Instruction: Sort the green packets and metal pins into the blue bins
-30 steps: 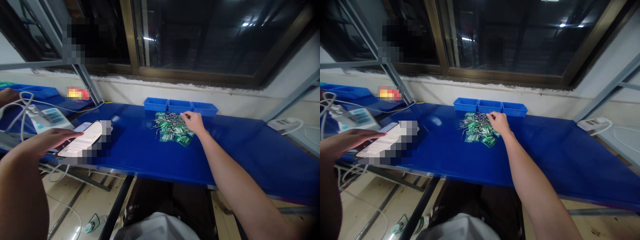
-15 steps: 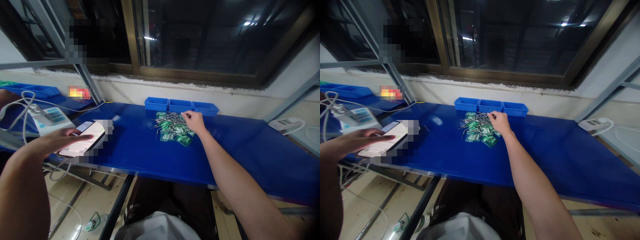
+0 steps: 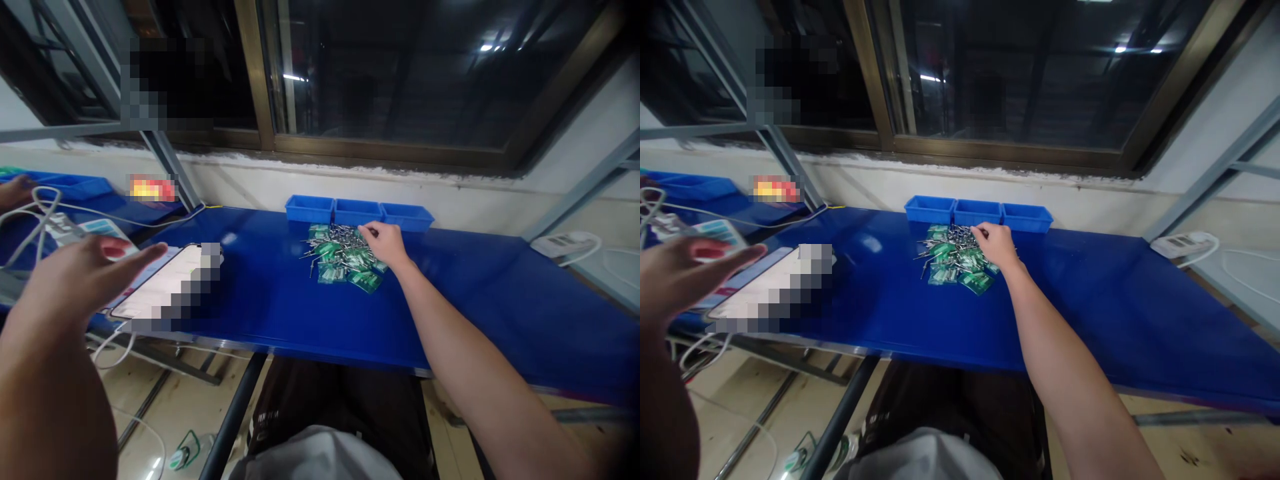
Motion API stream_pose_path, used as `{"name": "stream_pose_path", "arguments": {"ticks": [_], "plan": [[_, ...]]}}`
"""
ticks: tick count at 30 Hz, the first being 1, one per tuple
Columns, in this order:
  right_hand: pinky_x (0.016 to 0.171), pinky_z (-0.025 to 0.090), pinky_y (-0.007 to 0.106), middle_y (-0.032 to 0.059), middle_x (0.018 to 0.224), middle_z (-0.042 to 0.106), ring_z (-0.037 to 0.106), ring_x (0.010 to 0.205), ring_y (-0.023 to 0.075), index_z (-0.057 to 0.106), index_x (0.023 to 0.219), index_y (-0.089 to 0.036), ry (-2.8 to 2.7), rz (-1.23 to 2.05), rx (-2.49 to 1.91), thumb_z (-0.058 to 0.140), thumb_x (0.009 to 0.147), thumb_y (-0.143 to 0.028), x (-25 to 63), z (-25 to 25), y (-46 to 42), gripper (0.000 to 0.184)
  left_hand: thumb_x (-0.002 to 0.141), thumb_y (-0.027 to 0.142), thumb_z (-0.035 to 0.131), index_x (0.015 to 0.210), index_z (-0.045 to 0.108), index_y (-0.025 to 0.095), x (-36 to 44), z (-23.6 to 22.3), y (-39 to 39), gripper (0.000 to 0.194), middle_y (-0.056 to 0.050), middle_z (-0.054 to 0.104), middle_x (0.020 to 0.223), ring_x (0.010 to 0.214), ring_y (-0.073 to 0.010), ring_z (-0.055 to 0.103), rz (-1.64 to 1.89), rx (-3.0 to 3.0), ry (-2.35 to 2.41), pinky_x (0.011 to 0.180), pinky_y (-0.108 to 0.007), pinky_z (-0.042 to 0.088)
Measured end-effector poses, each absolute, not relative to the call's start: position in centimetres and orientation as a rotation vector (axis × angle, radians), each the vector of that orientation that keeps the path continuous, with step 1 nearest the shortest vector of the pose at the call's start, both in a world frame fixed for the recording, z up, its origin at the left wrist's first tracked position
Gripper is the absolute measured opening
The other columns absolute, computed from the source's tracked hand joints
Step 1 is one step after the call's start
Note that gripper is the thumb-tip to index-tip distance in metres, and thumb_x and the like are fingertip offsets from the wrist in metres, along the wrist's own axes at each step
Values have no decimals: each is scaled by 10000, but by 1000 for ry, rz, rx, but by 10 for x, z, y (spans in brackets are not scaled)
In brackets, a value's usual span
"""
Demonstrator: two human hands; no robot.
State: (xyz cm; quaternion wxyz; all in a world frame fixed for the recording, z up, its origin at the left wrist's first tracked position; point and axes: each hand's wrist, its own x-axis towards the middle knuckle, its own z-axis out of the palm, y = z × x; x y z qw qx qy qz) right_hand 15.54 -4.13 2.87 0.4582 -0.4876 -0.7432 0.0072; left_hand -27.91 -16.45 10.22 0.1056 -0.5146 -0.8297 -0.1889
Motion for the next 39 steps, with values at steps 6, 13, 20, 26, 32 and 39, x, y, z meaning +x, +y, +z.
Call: {"name": "stream_pose_path", "arguments": {"ticks": [6, 13, 20, 26, 32, 39], "plan": [[559, 439, 284, 47, 634, 664, 604, 586, 170, 654, 741, -164, -1582, 522, -1112, 616, 736, -471, 154, 27, -34, 309, 750, 562, 519, 954, 632, 192, -137, 123, -160, 437, -18, 672, 886, 730, -168, 613, -836, -2199, -1972, 681, -282, 463], [494, 414, 261, 25, 648, 664, 561, 512, 133, 614, 781, -178, -1374, 974, -920, 735, 590, -495, 155, 26, -31, 390, 822, 378, 514, 1061, 634, 150, -28, 84, -53, 352, -94, 687, 949, 849, -201, 628, -742, -2998, -1294, 737, -292, 458], [541, 437, 272, 13, 591, 631, 558, 530, 141, 581, 701, -182, -1549, 751, -1106, 641, 693, -525, 153, 23, -32, 348, 857, 203, 452, 816, 690, 149, -14, 50, -29, 247, -62, 695, 745, 703, -157, 619, -1059, -2902, -1284, 707, -280, 436], [549, 394, 250, 0, 537, 599, 537, 527, 129, 554, 601, -192, -1732, 371, -1301, 471, 839, -478, 150, 24, -36, 381, 876, 265, 474, 884, 699, 164, -21, 38, -24, 247, -65, 712, 862, 761, -162, 632, -1229, -2843, -1226, 736, -281, 444], [550, 383, 255, -4, 479, 564, 524, 502, 126, 539, 538, -190, -1705, 329, -1323, 440, 848, -515, 148, 25, -40, 461, 870, 218, 468, 905, 695, 175, -20, 40, -27, 234, -47, 714, 832, 781, -175, 639, -1225, -2868, -1254, 765, -290, 464], [552, 434, 260, 16, 650, 638, 564, 571, 140, 625, 816, -173, -1476, 667, -1055, 663, 677, -466, 146, 24, -36, 326, 867, 215, 454, 844, 687, 147, -21, 39, -24, 244, -59, 707, 775, 715, -178, 636, -1176, -2808, -1393, 716, -274, 461]]}}
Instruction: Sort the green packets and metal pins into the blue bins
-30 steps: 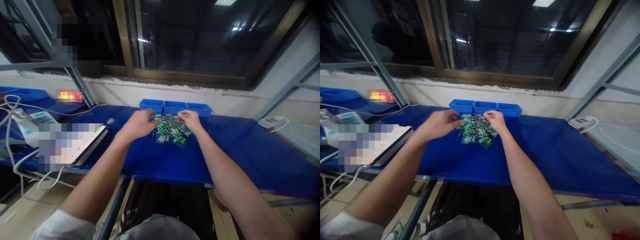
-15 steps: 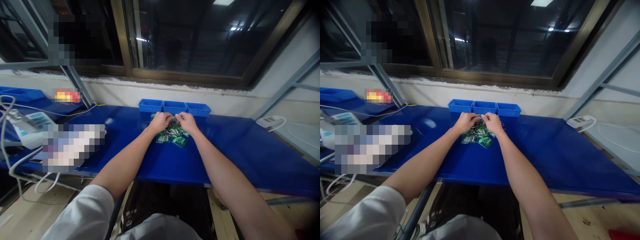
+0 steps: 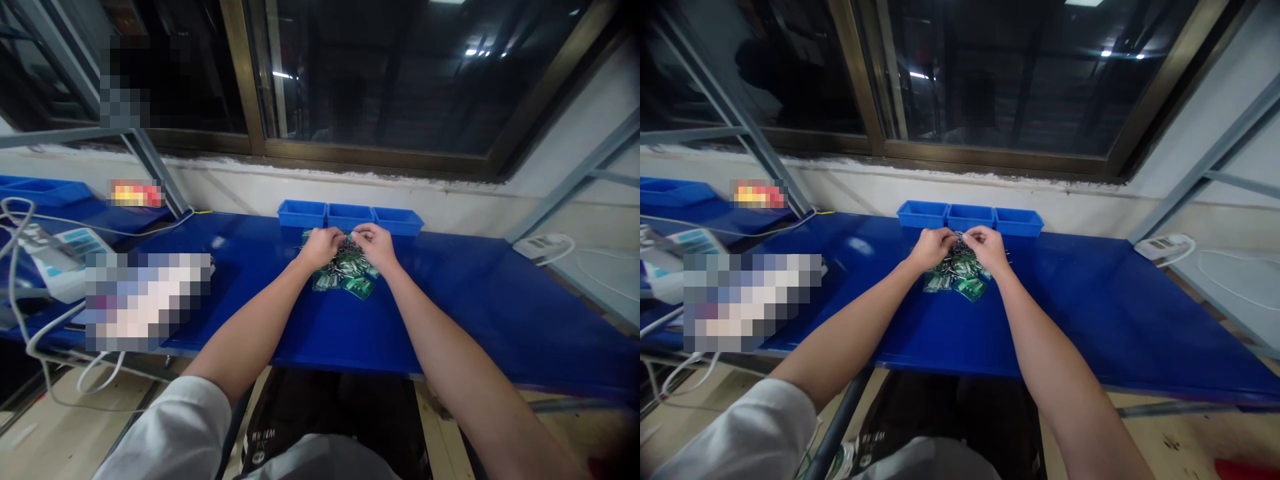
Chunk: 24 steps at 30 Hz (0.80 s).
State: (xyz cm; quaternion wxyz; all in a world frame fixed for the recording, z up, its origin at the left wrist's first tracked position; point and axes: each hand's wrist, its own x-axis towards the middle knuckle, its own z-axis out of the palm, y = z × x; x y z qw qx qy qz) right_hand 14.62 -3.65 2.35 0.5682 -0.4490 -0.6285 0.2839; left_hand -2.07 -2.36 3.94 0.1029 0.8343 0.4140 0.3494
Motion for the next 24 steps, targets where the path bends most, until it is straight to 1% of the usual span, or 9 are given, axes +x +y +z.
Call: {"name": "stream_pose_path", "arguments": {"ticks": [4, 9, 11, 13, 15, 17, 19, 21, 24], "plan": [[505, 412, 252, 23, 659, 647, 549, 552, 134, 636, 755, -172, -1415, 795, -976, 687, 649, -435, 149, 19, -33, 288, 859, 232, 484, 848, 686, 154, -22, 40, -23, 217, -57, 711, 795, 749, -180, 642, 1031, 2437, 1259, 736, -267, 462], [533, 437, 270, 35, 689, 674, 580, 593, 154, 646, 750, -177, -1368, 858, -1003, 640, 662, -407, 150, 13, -30, 246, 857, 258, 509, 851, 692, 169, -23, 40, -25, 203, -56, 720, 881, 816, -191, 655, 1010, 2414, 1218, 803, -287, 470], [535, 440, 272, 35, 687, 678, 583, 589, 157, 650, 745, -180, -1350, 853, -1019, 632, 655, -378, 151, 13, -29, 218, 847, 304, 539, 959, 678, 178, -24, 39, -23, 219, -53, 719, 921, 846, -195, 657, 1040, 2372, 1185, 828, -295, 476], [546, 447, 273, 33, 687, 684, 593, 593, 161, 653, 735, -182, -1334, 832, -1029, 625, 647, -340, 153, 14, -29, 183, 820, 330, 581, 1115, 618, 179, -26, 37, -20, 334, -54, 713, 959, 840, -190, 659, 1095, 2311, 1179, 831, -296, 487], [584, 465, 279, 31, 694, 691, 617, 634, 174, 655, 730, -185, -1326, 783, -1055, 611, 644, -303, 156, 17, -29, 153, 802, 303, 600, 1200, 562, 172, -30, 35, -15, 421, -56, 703, 990, 805, -178, 659, 1139, 2269, 1227, 822, -296, 499], [641, 482, 292, 31, 695, 693, 641, 695, 193, 657, 726, -185, -1313, 697, -1104, 595, 642, -273, 159, 19, -28, 136, 799, 243, 582, 1177, 577, 165, -34, 35, -10, 386, -63, 694, 1005, 804, -179, 654, 1168, 2274, 1325, 829, -306, 502], [688, 490, 306, 36, 699, 692, 651, 731, 204, 658, 725, -182, -1283, 580, -1158, 577, 648, -254, 165, 21, -27, 133, 796, 202, 554, 1105, 617, 157, -38, 35, -7, 319, -72, 689, 998, 848, -197, 646, 1194, 2315, 1417, 856, -321, 494], [716, 493, 317, 44, 723, 695, 652, 738, 205, 660, 739, -178, -1261, 458, -1213, 562, 657, -241, 171, 22, -25, 142, 796, 200, 535, 1053, 638, 156, -42, 36, -5, 280, -79, 681, 1000, 895, -212, 636, 1224, 2362, 1476, 882, -324, 483], [748, 492, 327, 46, 780, 702, 645, 757, 199, 663, 798, -180, -1274, 295, -1323, 538, 659, -202, 181, 22, -22, 188, 806, 245, 516, 1050, 634, 162, -45, 34, -4, 284, -85, 657, 1048, 952, -221, 618, 1254, 2412, 1526, 906, -318, 470]]}}
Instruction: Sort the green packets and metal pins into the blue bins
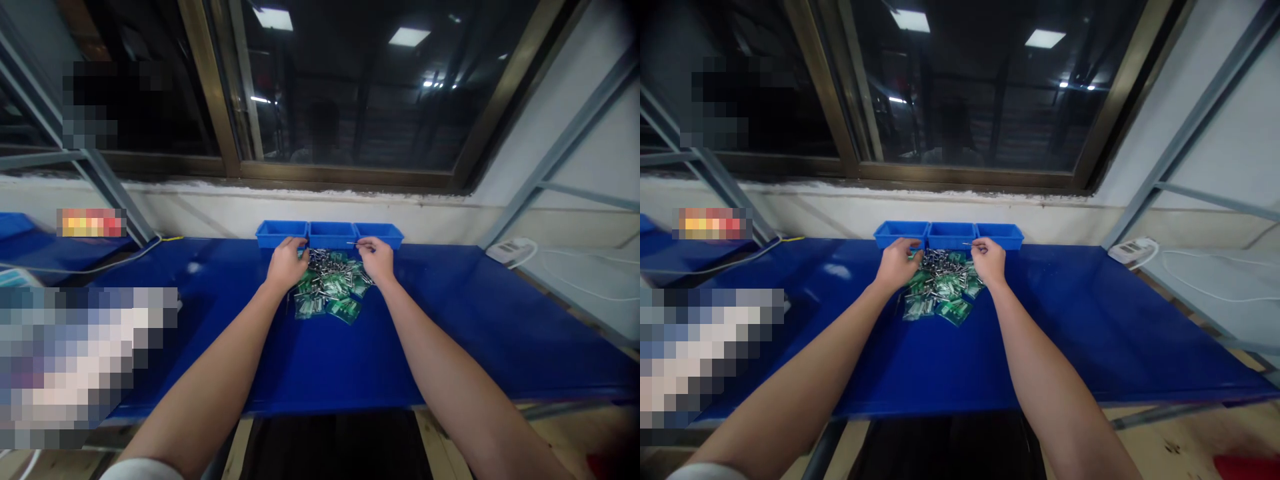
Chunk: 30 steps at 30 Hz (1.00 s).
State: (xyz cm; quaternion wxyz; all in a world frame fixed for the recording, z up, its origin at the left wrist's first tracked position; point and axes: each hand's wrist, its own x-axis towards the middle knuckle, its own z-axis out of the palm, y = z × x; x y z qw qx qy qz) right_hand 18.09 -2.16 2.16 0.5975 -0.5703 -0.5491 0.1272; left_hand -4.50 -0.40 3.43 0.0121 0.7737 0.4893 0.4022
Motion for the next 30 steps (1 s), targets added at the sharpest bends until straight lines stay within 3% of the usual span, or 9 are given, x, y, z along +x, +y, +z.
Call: {"name": "stream_pose_path", "arguments": {"ticks": [10, 16, 19, 23, 25, 30], "plan": [[934, 348, 479, 54, 973, 681, 499, 1045, 278, 639, 975, -216, -1257, -105, -1676, 524, 680, -176, 202, 26, -14, 320, 831, 574, 423, 1147, 593, 160, -52, 16, 6, 548, -127, 594, 1187, 1125, -290, 523, 967, 2518, 1543, 961, -412, 419], [916, 338, 540, 116, 1207, 580, 405, 1155, 374, 598, 1163, -228, -1338, 64, -1769, 655, 607, -219, 214, 26, -3, 559, 828, 595, 412, 1152, 596, 156, -50, 13, 6, 575, -129, 589, 1190, 1128, -279, 522, 972, 2500, 1542, 970, -397, 407], [923, 361, 506, 128, 1221, 573, 428, 1160, 352, 575, 1199, -190, -1387, 31, -1738, 606, 665, -228, 216, 17, -9, 537, 831, 591, 418, 1162, 593, 156, -48, 14, 3, 575, -127, 588, 1194, 1132, -273, 522, 942, 2512, 1519, 975, -388, 399], [904, 408, 419, 105, 1088, 644, 560, 986, 256, 623, 1122, -160, -1574, 30, -1604, 566, 702, -203, 208, 9, -16, 426, 822, 632, 397, 1196, 579, 161, -44, 16, -3, 628, -128, 569, 1241, 1167, -275, 503, 825, 2566, 1414, 990, -386, 382], [890, 415, 412, 97, 1024, 659, 574, 931, 244, 670, 1026, -171, -1716, 43, -1582, 575, 734, -273, 200, 7, -18, 323, 817, 669, 358, 1239, 552, 167, -42, 16, -6, 683, -132, 526, 1306, 1222, -282, 460, 749, 2577, 1382, 1017, -400, 353], [854, 419, 381, 95, 934, 652, 571, 913, 241, 709, 914, -202, -1927, 65, -1597, 612, 746, -394, 178, 4, -22, 273, 779, 746, 303, 1342, 454, 185, -37, 11, -6, 809, -138, 371, 1438, 1337, -304, 309, 501, 2601, 1370, 1077, -440, 256]]}}
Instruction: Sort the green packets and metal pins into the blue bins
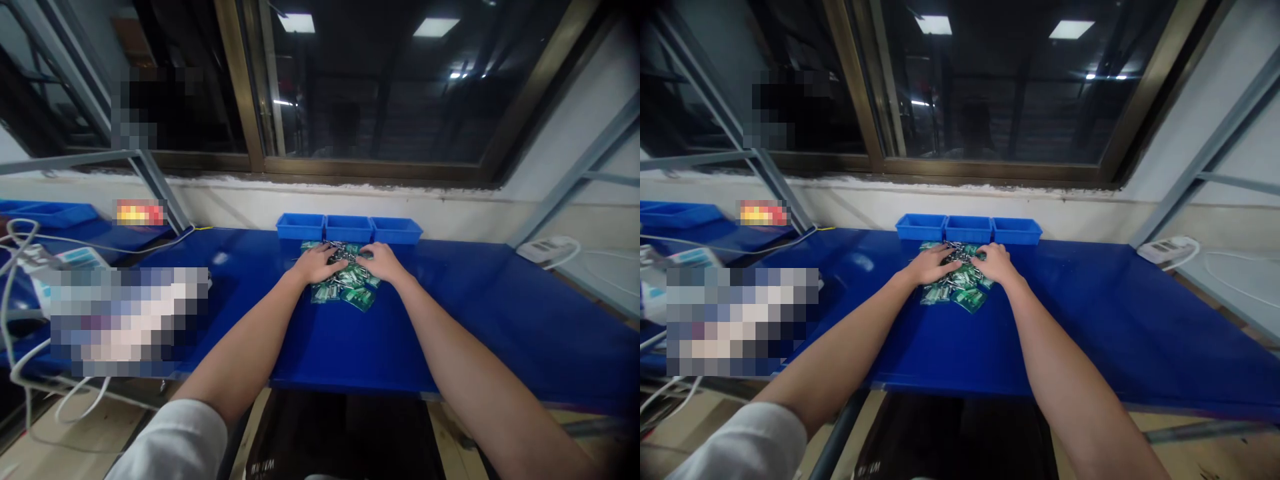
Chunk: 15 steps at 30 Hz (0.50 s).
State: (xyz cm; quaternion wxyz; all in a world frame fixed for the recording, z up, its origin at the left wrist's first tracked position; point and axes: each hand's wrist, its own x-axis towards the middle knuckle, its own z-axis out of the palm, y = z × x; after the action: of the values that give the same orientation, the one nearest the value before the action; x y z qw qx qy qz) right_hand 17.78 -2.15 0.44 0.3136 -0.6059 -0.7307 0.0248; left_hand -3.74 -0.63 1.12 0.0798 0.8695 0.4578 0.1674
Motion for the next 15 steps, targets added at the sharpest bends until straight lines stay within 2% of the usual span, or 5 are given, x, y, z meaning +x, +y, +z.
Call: {"name": "stream_pose_path", "arguments": {"ticks": [8, 12, 15], "plan": [[741, 427, 305, 63, 815, 660, 595, 774, 192, 715, 782, -195, -1974, 148, -1486, 605, 783, -307, 169, 5, -19, 157, 779, 755, 280, 1388, 386, 205, -34, 8, -3, 827, -100, 294, 1481, 1366, -303, 246, 347, 2673, 1397, 1095, -437, 213], [720, 423, 293, 41, 776, 667, 596, 744, 175, 696, 711, -195, -1860, 238, -1363, 640, 756, -346, 171, 10, -20, 168, 795, 730, 299, 1360, 425, 187, -35, 10, -4, 793, -125, 363, 1445, 1337, -303, 308, 393, 2697, 1401, 1079, -446, 241], [659, 408, 271, 21, 704, 656, 577, 673, 155, 668, 668, -186, -1774, 290, -1279, 635, 753, -392, 172, 15, -25, 226, 816, 685, 342, 1308, 478, 167, -33, 16, -8, 728, -138, 473, 1360, 1264, -296, 412, 575, 2750, 1379, 1039, -433, 306]]}}
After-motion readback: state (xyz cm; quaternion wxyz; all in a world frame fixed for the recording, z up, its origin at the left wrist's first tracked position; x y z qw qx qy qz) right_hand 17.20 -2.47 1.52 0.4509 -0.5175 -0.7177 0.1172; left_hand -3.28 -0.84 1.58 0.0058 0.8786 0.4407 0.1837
